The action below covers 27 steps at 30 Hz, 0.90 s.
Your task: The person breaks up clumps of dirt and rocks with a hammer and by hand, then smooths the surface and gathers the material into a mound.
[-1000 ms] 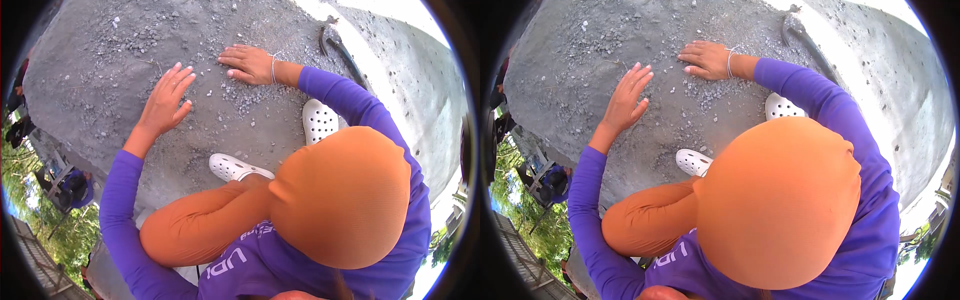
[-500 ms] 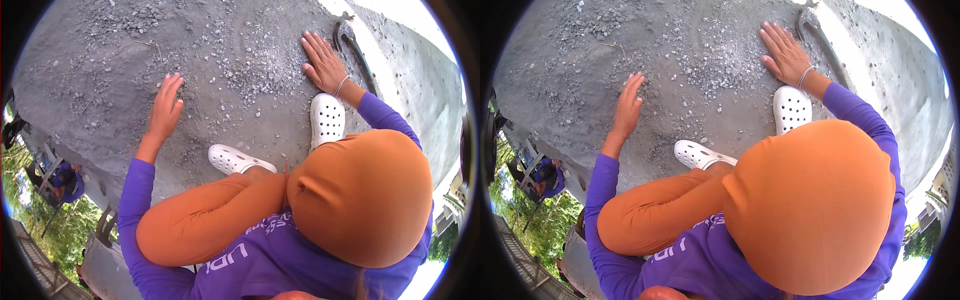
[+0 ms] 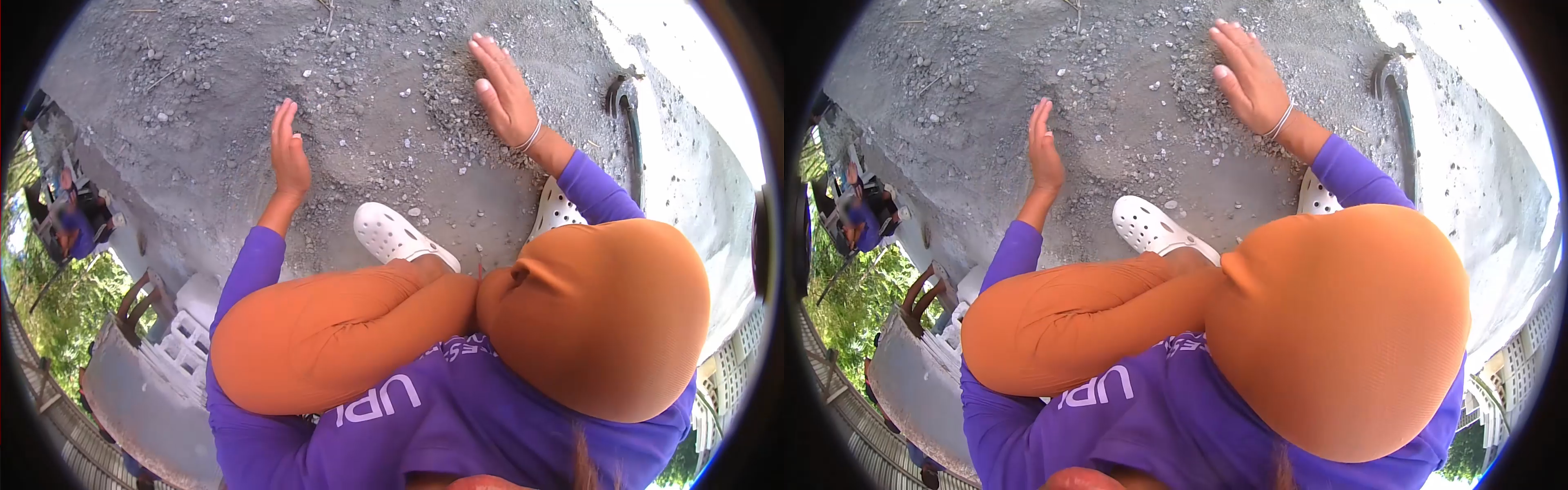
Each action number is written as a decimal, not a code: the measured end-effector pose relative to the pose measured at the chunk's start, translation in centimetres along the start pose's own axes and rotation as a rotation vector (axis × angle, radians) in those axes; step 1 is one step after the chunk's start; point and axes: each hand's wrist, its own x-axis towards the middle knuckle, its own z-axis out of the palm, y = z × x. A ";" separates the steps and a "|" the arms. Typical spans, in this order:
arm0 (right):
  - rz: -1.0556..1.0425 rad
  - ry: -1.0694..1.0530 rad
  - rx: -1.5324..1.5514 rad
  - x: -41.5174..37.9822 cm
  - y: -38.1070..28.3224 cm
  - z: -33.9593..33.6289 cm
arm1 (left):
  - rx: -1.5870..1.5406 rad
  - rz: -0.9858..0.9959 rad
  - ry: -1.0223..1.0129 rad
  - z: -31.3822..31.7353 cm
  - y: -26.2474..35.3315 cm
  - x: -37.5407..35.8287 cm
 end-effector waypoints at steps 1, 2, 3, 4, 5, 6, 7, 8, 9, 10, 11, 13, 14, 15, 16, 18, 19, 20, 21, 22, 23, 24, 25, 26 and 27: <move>0.035 0.027 -0.071 0.2 1.2 -0.2 | 0.002 -0.004 0.003 0.0 -0.3 -0.5; 0.073 0.057 -0.148 0.2 2.2 -0.5 | 0.041 0.068 0.000 0.4 -0.5 -0.8; 0.060 -0.025 -0.251 -0.1 2.6 -0.7 | 0.074 0.143 0.000 0.9 -0.4 -0.9; 0.056 -0.023 -0.267 -0.4 2.4 -0.6 | 0.063 0.150 0.010 1.8 0.2 -0.7; 0.005 -0.141 -0.243 -0.9 1.6 -0.4 | 0.013 0.207 0.006 2.9 1.1 -0.3; -0.059 -0.250 -0.220 -0.9 0.6 -0.2 | -0.034 0.259 0.006 3.7 2.3 0.6; -0.026 -0.278 -0.150 -1.0 -0.4 0.0 | -0.080 0.311 0.003 4.4 3.5 1.5; -0.015 -0.299 -0.075 -1.1 -1.5 0.0 | -0.114 0.357 0.002 5.0 5.0 2.5; 0.051 -0.206 -0.037 -1.2 -2.8 -0.3 | -0.141 0.411 0.009 5.8 5.9 3.5; 0.124 -0.054 -0.077 -2.1 -3.0 0.2 | -0.136 0.432 -0.010 6.4 6.9 4.5; 0.204 0.088 -0.107 -3.2 -2.9 0.8 | -0.170 0.469 -0.013 6.9 7.8 5.6; 0.360 0.204 -0.187 -6.0 -2.8 0.9 | -0.202 0.526 -0.032 7.8 9.1 7.3; 0.371 0.176 -0.215 -7.8 -2.5 1.0 | -0.261 0.553 -0.044 8.1 9.7 8.0; 0.388 0.073 -0.319 -9.4 -2.7 0.8 | -0.245 0.559 -0.054 8.4 10.2 8.5; 0.420 -0.031 -0.431 -10.0 -2.8 0.7 | -0.240 0.566 -0.078 8.9 10.5 8.8; 0.394 -0.038 -0.393 -8.9 -3.5 0.5 | -0.225 0.596 -0.072 10.6 10.8 9.4; 0.379 -0.081 -0.367 -8.6 -3.7 0.5 | -0.239 0.599 -0.072 11.4 11.0 9.3; 0.380 -0.068 -0.361 -8.1 -3.8 0.7 | -0.229 0.608 -0.076 12.1 11.3 9.1; 0.355 -0.090 -0.366 -7.4 -3.7 0.8 | -0.245 0.564 -0.103 12.6 11.7 9.0; 0.331 -0.112 -0.372 -6.8 -3.6 0.8 | -0.262 0.519 -0.130 13.0 11.9 8.7; 0.311 -0.103 -0.343 -6.1 -3.4 1.0 | -0.256 0.528 -0.133 13.5 12.2 8.2; 0.316 -0.090 -0.340 -5.3 -3.5 1.0 | -0.288 0.485 -0.142 13.9 12.5 7.7; 0.323 -0.089 -0.299 -4.5 -3.5 1.0 | -0.321 0.441 -0.157 14.4 12.8 7.0; 0.333 -0.088 -0.257 -3.8 -3.5 1.0 | -0.354 0.396 -0.175 14.9 13.0 6.3; 0.316 -0.037 -0.187 -3.3 -3.4 1.1 | -0.383 0.379 -0.145 15.5 13.1 5.9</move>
